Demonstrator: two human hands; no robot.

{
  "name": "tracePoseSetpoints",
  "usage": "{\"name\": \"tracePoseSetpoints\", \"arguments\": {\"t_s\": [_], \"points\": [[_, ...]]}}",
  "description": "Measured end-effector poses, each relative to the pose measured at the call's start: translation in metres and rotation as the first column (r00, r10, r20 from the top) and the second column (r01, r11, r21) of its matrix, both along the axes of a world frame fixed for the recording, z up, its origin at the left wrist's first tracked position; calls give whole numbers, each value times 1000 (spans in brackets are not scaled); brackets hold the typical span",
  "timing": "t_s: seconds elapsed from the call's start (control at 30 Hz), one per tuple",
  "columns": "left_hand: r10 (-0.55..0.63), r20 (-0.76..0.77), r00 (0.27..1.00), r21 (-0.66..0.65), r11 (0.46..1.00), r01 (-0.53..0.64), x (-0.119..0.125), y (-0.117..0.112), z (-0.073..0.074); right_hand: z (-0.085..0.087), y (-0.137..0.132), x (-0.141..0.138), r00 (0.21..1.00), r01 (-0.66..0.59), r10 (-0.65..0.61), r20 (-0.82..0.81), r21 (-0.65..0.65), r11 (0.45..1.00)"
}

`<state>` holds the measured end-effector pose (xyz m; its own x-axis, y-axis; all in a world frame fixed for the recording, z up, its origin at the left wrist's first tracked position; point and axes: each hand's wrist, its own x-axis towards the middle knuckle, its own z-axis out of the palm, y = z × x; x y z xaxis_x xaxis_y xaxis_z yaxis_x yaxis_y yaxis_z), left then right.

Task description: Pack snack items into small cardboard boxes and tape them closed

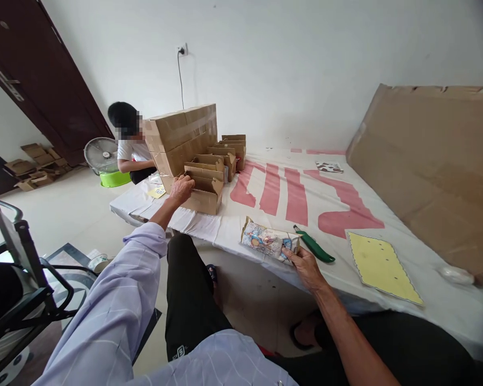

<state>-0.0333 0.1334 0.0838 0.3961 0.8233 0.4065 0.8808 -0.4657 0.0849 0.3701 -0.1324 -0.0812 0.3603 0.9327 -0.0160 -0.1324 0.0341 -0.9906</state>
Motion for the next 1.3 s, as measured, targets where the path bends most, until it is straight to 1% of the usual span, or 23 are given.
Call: {"name": "tracePoseSetpoints", "arguments": {"t_s": [0.13, 0.33, 0.43, 0.57, 0.67, 0.77, 0.87, 0.97, 1.07, 1.17, 1.3], "points": [[64, 38, 997, 24, 998, -65, -16, 7, -8, -4, 3, 3, 1000, 19, -18, 17, -33, 999], [183, 127, 975, 58, 980, -191, -23, 5, -31, -10, 9, 12, 998, 47, -45, 47, -50, 998], [214, 174, 961, 73, 971, -229, -20, -2, -40, -10, 9, 13, 999, 41, -39, 28, -66, 997], [205, 288, 935, 102, 965, -243, -18, -16, -45, -9, 8, 11, 999, 38, -39, -3, -70, 997], [202, 372, 906, 118, 958, -262, -19, -27, -50, -7, 8, 8, 999, 35, -36, -25, -55, 998], [220, 443, 869, 110, 949, -296, -20, -36, -60, -4, 7, 5, 999, 27, -29, -41, -40, 999], [243, 505, 828, 38, 952, -303, -16, -42, -77, -1, 6, 3, 998, 15, -17, -53, -31, 999], [293, 544, 786, -110, 954, -279, -4, -45, -97, 1, 5, 3, 996, 6, -9, -87, -36, 999], [379, 556, 740, -272, 924, -268, 14, -46, -113, 3, 8, 1, 993, -13, 8, -117, -42, 999], [450, 553, 702, -380, 885, -268, 34, -44, -122, 4, 16, -1, 990, -17, 12, -139, -35, 999], [506, 550, 664, -449, 850, -276, 53, -37, -125, 6, 31, -2, 988, -23, 21, -151, -16, 1000]]}}
